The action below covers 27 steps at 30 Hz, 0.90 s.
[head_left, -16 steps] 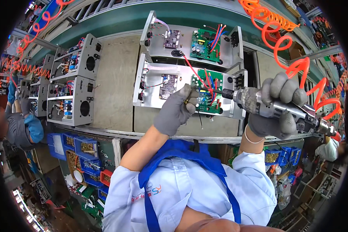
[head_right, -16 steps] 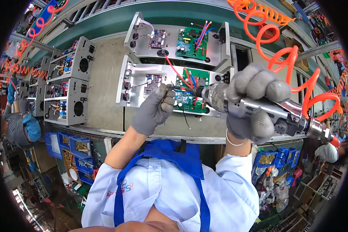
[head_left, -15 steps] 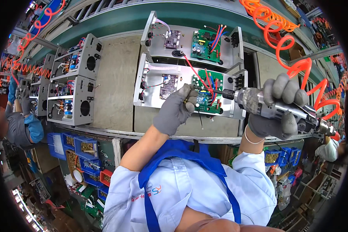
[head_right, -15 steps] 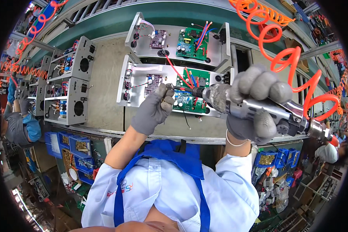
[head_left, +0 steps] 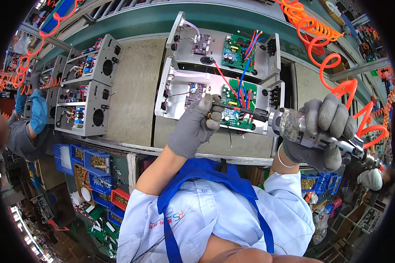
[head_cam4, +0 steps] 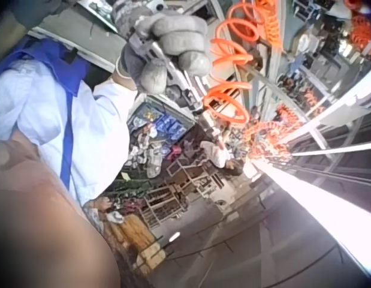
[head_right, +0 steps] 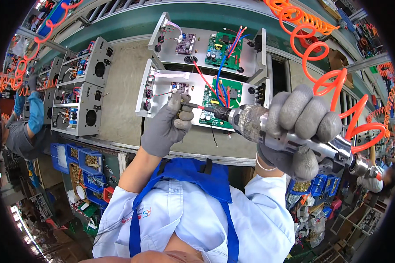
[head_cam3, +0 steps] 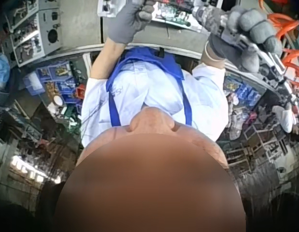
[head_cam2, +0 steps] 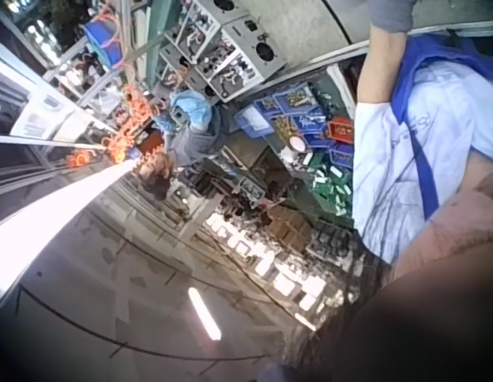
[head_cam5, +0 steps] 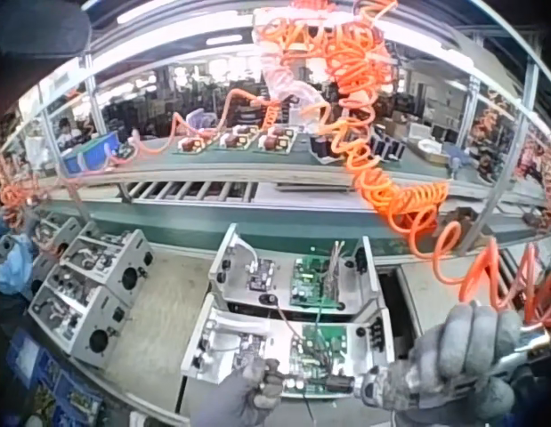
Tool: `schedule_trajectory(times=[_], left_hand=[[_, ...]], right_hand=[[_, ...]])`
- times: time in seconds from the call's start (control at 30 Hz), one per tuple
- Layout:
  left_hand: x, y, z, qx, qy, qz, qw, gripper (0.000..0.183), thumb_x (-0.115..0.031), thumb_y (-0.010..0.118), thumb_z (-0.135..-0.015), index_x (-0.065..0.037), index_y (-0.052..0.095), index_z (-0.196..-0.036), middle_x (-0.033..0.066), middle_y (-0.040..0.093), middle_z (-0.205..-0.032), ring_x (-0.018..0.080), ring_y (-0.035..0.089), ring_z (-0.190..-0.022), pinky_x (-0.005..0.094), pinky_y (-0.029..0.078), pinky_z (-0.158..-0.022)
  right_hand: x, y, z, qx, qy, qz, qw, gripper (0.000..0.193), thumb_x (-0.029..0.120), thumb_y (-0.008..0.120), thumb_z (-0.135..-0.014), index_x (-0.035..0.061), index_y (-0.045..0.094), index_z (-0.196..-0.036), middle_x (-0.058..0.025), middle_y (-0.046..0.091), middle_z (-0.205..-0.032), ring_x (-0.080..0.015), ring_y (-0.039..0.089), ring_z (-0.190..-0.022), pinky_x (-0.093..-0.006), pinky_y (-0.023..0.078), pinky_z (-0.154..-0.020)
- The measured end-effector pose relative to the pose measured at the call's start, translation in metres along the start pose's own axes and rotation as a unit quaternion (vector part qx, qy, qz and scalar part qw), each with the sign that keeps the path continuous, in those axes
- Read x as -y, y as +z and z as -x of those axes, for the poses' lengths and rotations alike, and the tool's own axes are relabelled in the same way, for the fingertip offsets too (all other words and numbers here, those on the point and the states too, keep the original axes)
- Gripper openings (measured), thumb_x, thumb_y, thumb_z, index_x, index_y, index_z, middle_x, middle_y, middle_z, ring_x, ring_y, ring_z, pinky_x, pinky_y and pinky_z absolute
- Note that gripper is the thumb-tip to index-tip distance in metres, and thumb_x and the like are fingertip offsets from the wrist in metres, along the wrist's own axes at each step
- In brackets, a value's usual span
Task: The person assembles electronic components into metal chassis units on a factory assembly line. They use a pneumatic screwdriver to secure circuit boards and other parts inside the chassis, handling multiple units sequentially.
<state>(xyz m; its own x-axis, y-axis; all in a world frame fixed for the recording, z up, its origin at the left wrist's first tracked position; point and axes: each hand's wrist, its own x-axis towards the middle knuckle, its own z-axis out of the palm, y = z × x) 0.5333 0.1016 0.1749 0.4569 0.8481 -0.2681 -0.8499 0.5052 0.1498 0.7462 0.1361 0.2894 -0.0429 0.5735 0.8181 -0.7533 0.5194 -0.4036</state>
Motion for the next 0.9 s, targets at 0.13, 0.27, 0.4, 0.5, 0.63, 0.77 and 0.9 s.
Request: schedule_trajectory(times=[0.13,0.27,0.4,0.5,0.63,0.77,0.9], left_hand=[[0.005,-0.008,0.003,0.005,0.0,-0.013,1.0,0.026,-0.022,0.062,-0.091,-0.005,0.051,-0.107,-0.0045,0.038,-0.079,0.0032,0.033,-0.063,0.0134,0.034,-0.049],[0.015,-0.008,0.004,-0.057,-0.021,-0.096,0.994,0.031,-0.023,0.064,-0.09,-0.004,0.049,-0.108,-0.0045,0.038,-0.079,0.0024,0.035,-0.063,0.0133,0.033,-0.05],[0.03,-0.017,0.002,-0.049,-0.071,-0.13,0.988,0.04,-0.038,0.06,-0.091,-0.003,0.051,-0.109,-0.002,0.045,-0.081,0.0031,0.039,-0.064,0.0138,0.034,-0.051],[0.032,-0.016,-0.003,-0.152,-0.088,-0.211,0.962,0.045,-0.043,0.054,-0.093,-0.001,0.055,-0.111,0.0027,0.054,-0.077,0.0045,0.044,-0.06,0.0157,0.035,-0.05],[0.034,-0.066,0.01,-0.19,0.016,-0.356,0.915,0.045,-0.039,0.049,-0.096,0.001,0.055,-0.117,0.0049,0.058,-0.074,0.0057,0.049,-0.055,0.0176,0.037,-0.046],[0.047,-0.085,0.013,-0.266,0.045,-0.444,0.855,0.039,-0.032,0.048,-0.097,-0.001,0.056,-0.119,0.006,0.061,-0.073,0.0062,0.052,-0.053,0.0193,0.039,-0.042],[0.052,-0.087,-0.005,-0.249,0.048,-0.442,0.86,0.039,-0.03,0.049,-0.097,0.0,0.055,-0.121,0.0047,0.06,-0.07,0.0058,0.051,-0.051,0.0191,0.038,-0.041]], right_hand=[[0.0,-0.003,0.007,-0.058,0.01,-0.002,0.998,0.026,0.005,0.058,-0.071,0.0146,0.034,-0.077,0.0004,0.036,-0.07,-0.0117,0.036,-0.063,-0.021,0.042,-0.051],[0.004,-0.01,0.013,-0.069,0.042,-0.001,0.997,0.027,0.005,0.058,-0.07,0.0149,0.033,-0.075,0.0002,0.035,-0.067,-0.0122,0.035,-0.062,-0.0211,0.042,-0.049],[0.008,-0.017,0.019,-0.068,0.054,0.025,0.996,0.025,0.005,0.058,-0.069,0.0131,0.037,-0.077,0.0,0.036,-0.068,-0.0128,0.036,-0.062,-0.0212,0.042,-0.048],[0.013,-0.018,0.021,-0.104,0.035,0.062,0.992,0.022,0.006,0.059,-0.069,0.0086,0.044,-0.085,-0.0001,0.034,-0.068,-0.0129,0.035,-0.063,-0.0222,0.039,-0.048],[0.022,-0.033,0.015,-0.155,0.002,0.155,0.976,0.027,0.011,0.058,-0.067,0.005,0.051,-0.093,-0.0002,0.032,-0.072,-0.014,0.03,-0.067,-0.0234,0.031,-0.05],[0.011,-0.055,0.014,-0.167,0.024,0.278,0.946,0.044,0.019,0.059,-0.066,0.0023,0.058,-0.107,-0.0059,0.045,-0.078,-0.018,0.039,-0.071,-0.0278,0.035,-0.057],[-0.026,-0.074,0.027,-0.185,0.092,0.295,0.933,0.045,0.02,0.059,-0.068,0.0025,0.058,-0.11,-0.0138,0.058,-0.095,-0.0255,0.056,-0.09,-0.0364,0.047,-0.076]])
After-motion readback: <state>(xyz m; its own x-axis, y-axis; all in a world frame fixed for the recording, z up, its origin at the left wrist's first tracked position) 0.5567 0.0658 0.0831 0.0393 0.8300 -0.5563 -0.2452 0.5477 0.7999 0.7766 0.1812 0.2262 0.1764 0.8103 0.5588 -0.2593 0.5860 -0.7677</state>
